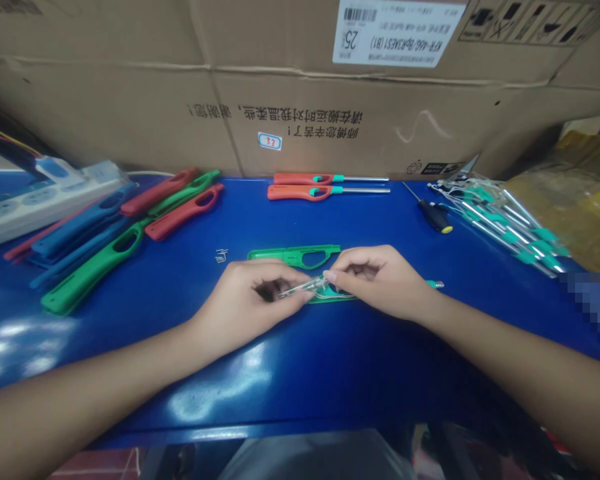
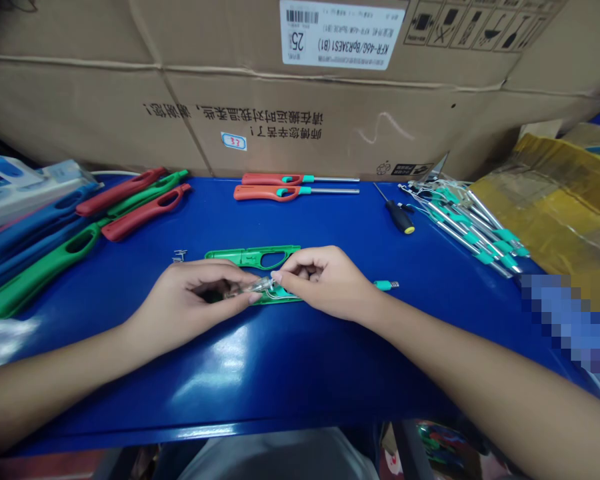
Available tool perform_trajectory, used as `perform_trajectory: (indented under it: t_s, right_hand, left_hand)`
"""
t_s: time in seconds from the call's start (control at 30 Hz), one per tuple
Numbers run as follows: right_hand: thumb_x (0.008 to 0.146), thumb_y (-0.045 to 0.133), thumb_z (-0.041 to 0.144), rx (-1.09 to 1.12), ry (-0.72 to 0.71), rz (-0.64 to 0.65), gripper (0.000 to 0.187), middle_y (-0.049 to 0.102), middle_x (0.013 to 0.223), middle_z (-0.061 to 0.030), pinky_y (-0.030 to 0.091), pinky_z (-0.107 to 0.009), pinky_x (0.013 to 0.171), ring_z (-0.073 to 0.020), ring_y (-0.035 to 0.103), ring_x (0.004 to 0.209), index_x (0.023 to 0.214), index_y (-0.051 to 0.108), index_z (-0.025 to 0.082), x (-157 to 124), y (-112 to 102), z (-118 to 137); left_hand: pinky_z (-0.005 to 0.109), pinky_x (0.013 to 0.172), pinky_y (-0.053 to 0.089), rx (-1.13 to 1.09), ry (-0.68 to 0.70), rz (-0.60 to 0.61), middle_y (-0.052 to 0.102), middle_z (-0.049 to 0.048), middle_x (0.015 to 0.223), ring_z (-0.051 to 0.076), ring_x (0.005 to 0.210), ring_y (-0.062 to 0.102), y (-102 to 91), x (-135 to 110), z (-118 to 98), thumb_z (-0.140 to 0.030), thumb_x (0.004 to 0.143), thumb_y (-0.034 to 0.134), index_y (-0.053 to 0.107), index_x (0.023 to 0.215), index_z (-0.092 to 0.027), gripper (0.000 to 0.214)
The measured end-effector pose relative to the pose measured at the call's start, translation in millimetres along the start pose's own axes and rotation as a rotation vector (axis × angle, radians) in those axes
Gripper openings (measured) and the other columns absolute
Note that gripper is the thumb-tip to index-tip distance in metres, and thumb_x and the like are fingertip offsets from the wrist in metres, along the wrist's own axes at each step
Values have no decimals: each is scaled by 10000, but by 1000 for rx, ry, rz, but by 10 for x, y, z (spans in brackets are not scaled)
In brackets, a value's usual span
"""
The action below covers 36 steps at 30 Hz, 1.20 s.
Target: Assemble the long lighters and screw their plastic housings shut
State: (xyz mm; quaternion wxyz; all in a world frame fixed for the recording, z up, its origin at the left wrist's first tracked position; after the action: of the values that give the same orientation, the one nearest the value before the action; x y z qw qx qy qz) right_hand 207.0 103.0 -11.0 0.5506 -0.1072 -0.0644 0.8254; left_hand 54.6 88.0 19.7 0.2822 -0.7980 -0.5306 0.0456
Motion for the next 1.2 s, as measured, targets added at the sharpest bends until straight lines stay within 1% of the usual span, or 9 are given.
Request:
perform_trajectory:
  t_s: [0.23,0.4,0.5,0.63,0.77,0.9,0.97,1.1,1.2]
  right_hand:
    - [750,822,402,19,42,14,257,626,685,-5,385,-257,559,-113,502,614,729,723,165,4,15,-37]
    - [783,785,403,7,36,17,257,620,675,0,367,-253,538,-103,492,591,728,712,163,8,24,-39]
    - [806,767,403,1,-2,3,246,605,666,2,373,-254,535,-108,487,594,769,720,164,-2,10,-24]
    - [843,746,340,-33,-111,-5,177,636,743,-20,403,-258,552,-119,523,636,816,730,165,-30,-3,75]
    - [865,731,281,-98,-175,4,126,652,773,-26,405,-245,543,-113,539,641,812,741,168,-50,10,162]
    - [911,687,304,-133,-218,-2,183,655,769,-32,393,-247,528,-112,533,626,803,735,164,-65,20,216]
    - [938,658,324,-167,-227,-32,213,665,803,-48,405,-260,545,-128,551,664,820,737,166,-71,-3,221]
    - [971,617,330,-194,-212,-74,217,697,898,-80,454,-277,622,-172,608,813,882,736,172,-69,-61,198]
    - [979,605,322,-199,-203,-68,211,704,915,-78,468,-280,639,-177,622,834,890,729,176,-68,-71,194]
  left_hand:
    - [197,572,493,27,34,9,769,17,813,94,632,636,7,-5,-42,-240,865,788,821,974,-181,128]
    - [201,579,504,40,46,3,777,16,833,96,640,644,-13,-6,-49,-226,864,790,821,981,-189,126]
    - [215,593,520,40,51,-1,794,22,870,115,670,674,-30,5,-56,-246,870,790,821,1002,-200,143]
    - [213,598,524,36,66,1,812,27,939,126,715,703,-32,14,-65,-247,890,776,823,1018,-215,140]
    - [220,609,535,50,98,40,808,29,919,135,723,709,-8,7,-71,-235,910,756,821,1049,-214,155]
    - [245,729,576,111,143,91,811,39,1017,168,856,746,-51,18,-132,-275,928,740,814,1082,-230,176]
    - [250,774,572,161,166,135,806,32,1037,165,880,741,-75,25,-179,-289,948,717,803,1118,-249,195]
    - [230,655,509,334,164,193,787,5,908,142,757,691,-126,30,-197,-298,929,725,796,1085,-261,175]
    - [235,668,503,380,151,265,773,-2,876,142,746,686,-90,16,-164,-299,918,729,792,1018,-254,127]
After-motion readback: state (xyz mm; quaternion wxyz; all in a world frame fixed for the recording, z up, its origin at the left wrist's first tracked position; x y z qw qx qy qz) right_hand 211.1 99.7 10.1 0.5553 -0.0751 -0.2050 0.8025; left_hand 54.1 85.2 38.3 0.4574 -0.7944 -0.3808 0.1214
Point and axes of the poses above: each hand's wrist, its own x-axis towards the middle knuckle, its own y-axis out of the palm, z = x × y, the point moved 10 cm from there along x, towards the middle knuckle
